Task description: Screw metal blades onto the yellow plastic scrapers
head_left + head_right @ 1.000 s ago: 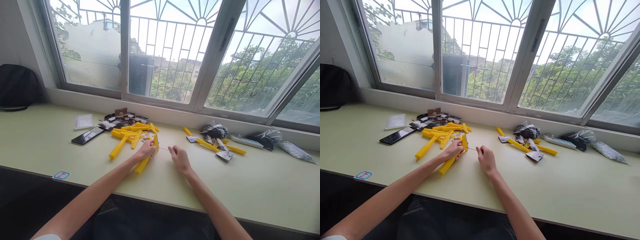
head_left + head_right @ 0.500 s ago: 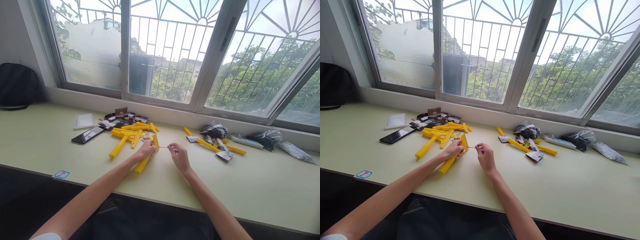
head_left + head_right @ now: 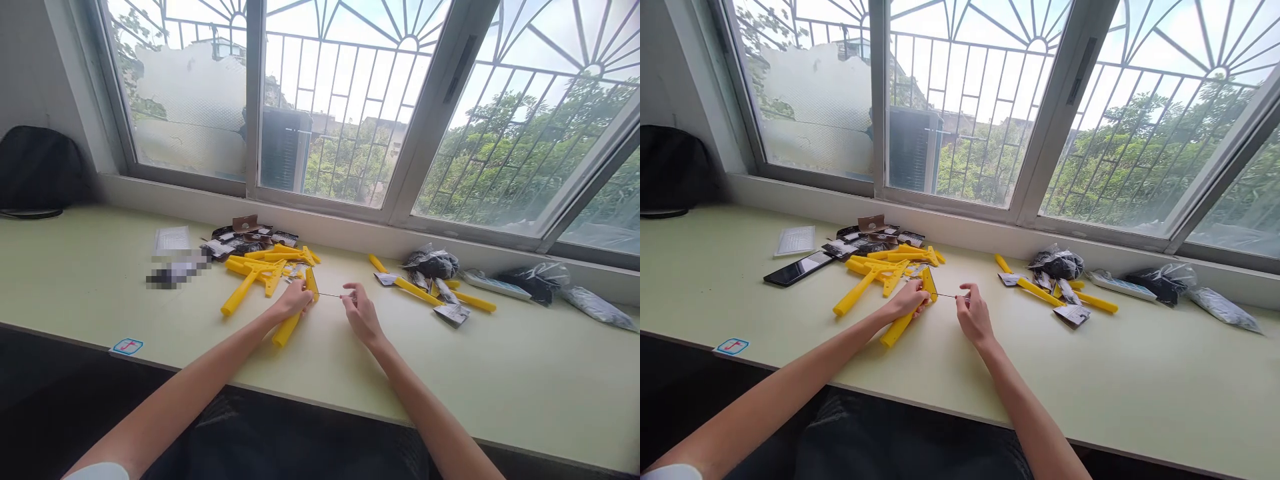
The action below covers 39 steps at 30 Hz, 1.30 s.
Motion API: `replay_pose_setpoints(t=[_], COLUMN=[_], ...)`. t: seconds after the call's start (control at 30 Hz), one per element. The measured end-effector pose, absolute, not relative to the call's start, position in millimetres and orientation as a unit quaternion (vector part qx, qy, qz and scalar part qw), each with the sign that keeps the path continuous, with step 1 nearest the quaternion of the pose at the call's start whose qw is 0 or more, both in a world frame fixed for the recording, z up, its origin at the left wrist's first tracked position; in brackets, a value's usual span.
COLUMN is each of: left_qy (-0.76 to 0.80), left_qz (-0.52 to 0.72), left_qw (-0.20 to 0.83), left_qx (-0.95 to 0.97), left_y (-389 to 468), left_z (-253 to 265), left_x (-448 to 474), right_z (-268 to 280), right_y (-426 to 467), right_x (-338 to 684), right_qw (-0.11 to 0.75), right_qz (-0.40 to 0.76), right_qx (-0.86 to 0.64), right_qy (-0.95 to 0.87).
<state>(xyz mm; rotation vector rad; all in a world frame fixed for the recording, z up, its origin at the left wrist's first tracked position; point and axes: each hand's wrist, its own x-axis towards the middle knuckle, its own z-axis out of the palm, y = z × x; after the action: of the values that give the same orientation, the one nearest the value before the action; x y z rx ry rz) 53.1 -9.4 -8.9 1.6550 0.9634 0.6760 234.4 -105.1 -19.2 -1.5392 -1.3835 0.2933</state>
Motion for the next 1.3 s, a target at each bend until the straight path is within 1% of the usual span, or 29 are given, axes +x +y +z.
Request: replay_pose_setpoints(t=[0.13, 0.2, 0.3, 0.43, 0.57, 0.67, 0.8, 0.87, 1.0, 1.07, 1.2, 1.3], left_qy=[0.398, 0.397, 0.400, 0.402, 0.387, 0.390, 0.401, 0.403, 0.409, 0.410, 0.416, 0.413], left_qz=[0.288, 0.284, 0.280, 0.284, 0.282, 0.283, 0.284, 0.283, 0.290, 0.291, 0.286, 0.290], left_qw=[0.525, 0.526, 0.528, 0.527, 0.528, 0.527, 0.525, 0.524, 0.513, 0.511, 0.514, 0.515], left_qx=[0.695, 0.696, 0.695, 0.693, 0.701, 0.700, 0.695, 0.694, 0.696, 0.697, 0.694, 0.693], left_y=[-8.2, -8.9, -10.7, -11.1, -10.0, -10.8, -12.8, -13.1, -12.2, -11.5, -9.9, -9.2], left_z=[-9.6, -9.0, -7.2, -6.9, -8.4, -7.8, -5.4, -5.0, -6.1, -6.6, -7.1, -7.6], left_x=[53.0, 53.3, 53.2, 52.8, 53.8, 54.3, 53.5, 52.9, 51.8, 51.7, 52.1, 52.6], right_z=[-22.2, -25.2, -26.9, -25.2, -26.7, -28.2, -25.7, -24.5, -26.1, -27.5, -27.3, -27.1], right_y=[-105.2, -104.2, -102.6, -101.9, -102.2, -102.0, -101.1, -101.4, -103.6, -104.1, -102.8, -101.9], right_x=[235.4, 237.8, 241.0, 241.5, 241.3, 242.0, 239.6, 237.7, 238.3, 239.9, 240.0, 238.7], right_qw=[0.456, 0.447, 0.465, 0.497, 0.471, 0.458, 0.505, 0.514, 0.451, 0.439, 0.494, 0.500], right_qz=[0.114, 0.109, 0.106, 0.133, 0.117, 0.096, 0.089, 0.094, 0.110, 0.108, 0.132, 0.145], right_qx=[-0.678, -0.678, -0.657, -0.628, -0.670, -0.669, -0.620, -0.615, -0.671, -0.670, -0.619, -0.623], right_qy=[-0.566, -0.573, -0.584, -0.584, -0.561, -0.578, -0.594, -0.591, -0.578, -0.588, -0.596, -0.584])
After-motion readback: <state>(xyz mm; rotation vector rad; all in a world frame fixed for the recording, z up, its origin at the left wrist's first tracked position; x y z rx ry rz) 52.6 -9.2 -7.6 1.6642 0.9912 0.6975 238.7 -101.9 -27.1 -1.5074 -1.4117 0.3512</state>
